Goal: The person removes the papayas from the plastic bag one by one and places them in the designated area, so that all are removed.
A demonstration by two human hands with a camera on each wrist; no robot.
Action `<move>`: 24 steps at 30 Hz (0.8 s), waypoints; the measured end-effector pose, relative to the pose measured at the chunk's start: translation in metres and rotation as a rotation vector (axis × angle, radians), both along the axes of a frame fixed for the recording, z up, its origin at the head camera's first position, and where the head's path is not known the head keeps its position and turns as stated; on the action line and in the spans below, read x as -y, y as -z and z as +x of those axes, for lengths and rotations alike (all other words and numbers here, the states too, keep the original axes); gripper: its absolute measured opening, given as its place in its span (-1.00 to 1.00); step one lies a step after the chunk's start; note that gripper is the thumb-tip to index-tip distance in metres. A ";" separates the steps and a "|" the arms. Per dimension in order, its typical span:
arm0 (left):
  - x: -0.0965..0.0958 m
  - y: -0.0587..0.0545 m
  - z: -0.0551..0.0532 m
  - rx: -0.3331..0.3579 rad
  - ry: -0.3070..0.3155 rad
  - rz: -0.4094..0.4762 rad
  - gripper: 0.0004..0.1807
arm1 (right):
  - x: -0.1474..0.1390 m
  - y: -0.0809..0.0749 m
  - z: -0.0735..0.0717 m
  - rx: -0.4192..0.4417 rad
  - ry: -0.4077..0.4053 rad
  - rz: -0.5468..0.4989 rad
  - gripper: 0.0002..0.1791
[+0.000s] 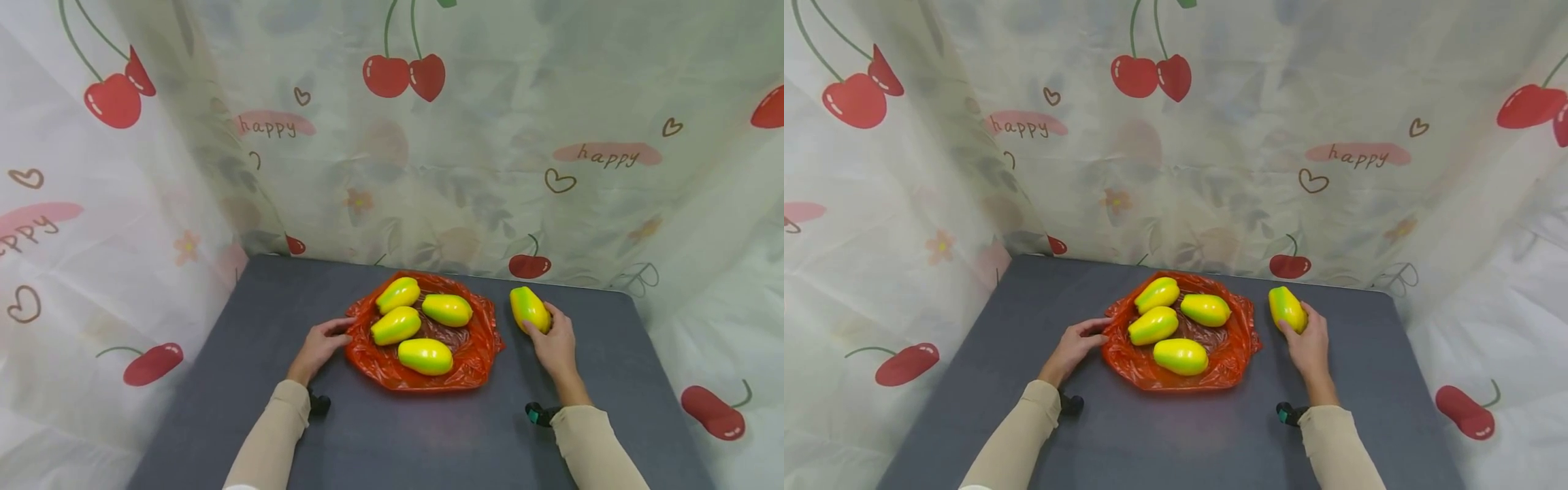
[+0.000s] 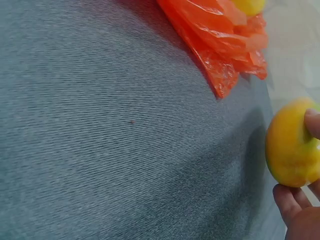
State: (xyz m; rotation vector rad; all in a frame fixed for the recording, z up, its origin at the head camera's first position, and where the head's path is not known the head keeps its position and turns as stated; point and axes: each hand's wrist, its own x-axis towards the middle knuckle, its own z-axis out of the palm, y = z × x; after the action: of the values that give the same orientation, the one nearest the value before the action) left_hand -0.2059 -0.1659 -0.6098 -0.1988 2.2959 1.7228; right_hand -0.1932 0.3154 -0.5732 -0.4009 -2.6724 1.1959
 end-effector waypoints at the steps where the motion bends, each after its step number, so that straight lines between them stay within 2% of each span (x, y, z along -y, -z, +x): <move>1: 0.000 0.000 -0.001 0.004 -0.003 0.003 -0.56 | -0.001 0.000 -0.001 0.001 0.003 -0.002 -0.21; 8: 0.001 0.000 -0.004 0.007 -0.010 0.000 -0.57 | -0.005 0.005 -0.011 -0.006 0.027 -0.008 -0.21; 16: 0.001 0.000 -0.004 -0.012 0.000 0.009 -0.56 | -0.002 0.007 -0.018 0.022 0.065 -0.012 -0.21; 24: 0.002 0.000 0.000 -0.005 -0.006 0.018 -0.56 | -0.002 0.010 -0.023 0.058 0.048 0.007 -0.21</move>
State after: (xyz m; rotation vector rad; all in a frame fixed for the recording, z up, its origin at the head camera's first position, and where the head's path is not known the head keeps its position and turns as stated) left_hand -0.2062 -0.1678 -0.6098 -0.1983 2.2845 1.7475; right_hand -0.2160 0.3178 -0.5828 -0.5032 -2.6984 1.1781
